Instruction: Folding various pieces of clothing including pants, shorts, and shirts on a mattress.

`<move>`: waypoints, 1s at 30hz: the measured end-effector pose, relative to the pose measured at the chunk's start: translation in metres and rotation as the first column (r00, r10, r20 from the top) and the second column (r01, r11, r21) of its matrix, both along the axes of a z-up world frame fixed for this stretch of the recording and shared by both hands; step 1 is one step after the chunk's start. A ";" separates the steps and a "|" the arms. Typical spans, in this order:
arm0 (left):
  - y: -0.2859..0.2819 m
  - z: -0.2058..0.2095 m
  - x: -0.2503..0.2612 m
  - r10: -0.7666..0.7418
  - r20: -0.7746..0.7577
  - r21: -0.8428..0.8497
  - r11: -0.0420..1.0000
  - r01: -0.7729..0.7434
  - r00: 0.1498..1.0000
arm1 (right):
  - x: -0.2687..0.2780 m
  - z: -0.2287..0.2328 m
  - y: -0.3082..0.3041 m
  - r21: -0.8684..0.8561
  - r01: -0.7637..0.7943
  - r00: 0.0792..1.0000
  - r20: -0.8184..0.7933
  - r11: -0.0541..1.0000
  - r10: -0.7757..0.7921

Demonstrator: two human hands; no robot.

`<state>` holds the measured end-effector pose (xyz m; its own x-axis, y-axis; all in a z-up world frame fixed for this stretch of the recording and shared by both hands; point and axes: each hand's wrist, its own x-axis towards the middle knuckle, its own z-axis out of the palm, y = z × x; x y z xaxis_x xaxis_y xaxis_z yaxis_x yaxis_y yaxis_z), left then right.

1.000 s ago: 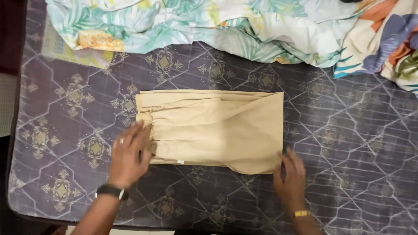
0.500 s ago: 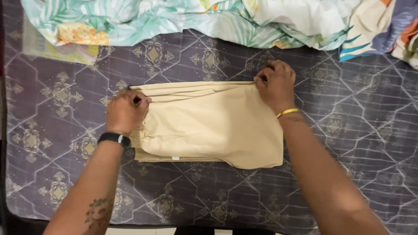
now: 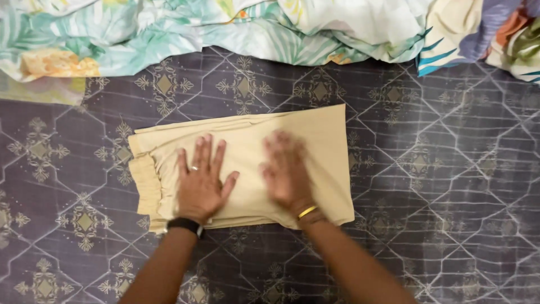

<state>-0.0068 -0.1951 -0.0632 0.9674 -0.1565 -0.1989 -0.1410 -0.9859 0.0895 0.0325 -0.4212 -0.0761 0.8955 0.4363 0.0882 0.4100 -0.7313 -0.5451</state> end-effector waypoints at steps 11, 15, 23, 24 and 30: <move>0.012 0.020 -0.005 0.177 0.028 -0.066 0.982 -0.174 0.984 | 0.019 -0.004 -0.110 -0.011 0.313 0.949 -0.041 0.950 -0.313; -0.048 0.028 -0.028 0.147 0.209 -0.381 0.923 -0.058 0.967 | -0.016 0.020 -0.126 0.085 0.736 0.570 -0.615 0.672 -0.545; -0.115 0.048 -0.014 0.348 0.010 -0.630 0.730 -0.265 0.937 | 0.013 0.039 -0.127 -0.034 0.895 0.098 -0.958 0.446 -0.271; -0.118 0.042 -0.015 0.331 -0.026 -0.636 0.723 -0.271 0.943 | 0.015 0.034 -0.130 0.030 0.894 0.124 -0.975 0.447 -0.183; -0.135 0.061 0.023 0.232 -0.699 -0.660 0.156 -0.735 0.676 | 0.018 0.046 -0.104 0.225 0.854 0.264 -0.964 0.470 -0.018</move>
<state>0.0161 -0.3302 -0.0020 0.7781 0.0088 -0.6280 0.6256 -0.1004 0.7737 0.0507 -0.5248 -0.0299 0.6482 0.1113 -0.7533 -0.7610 0.1303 -0.6356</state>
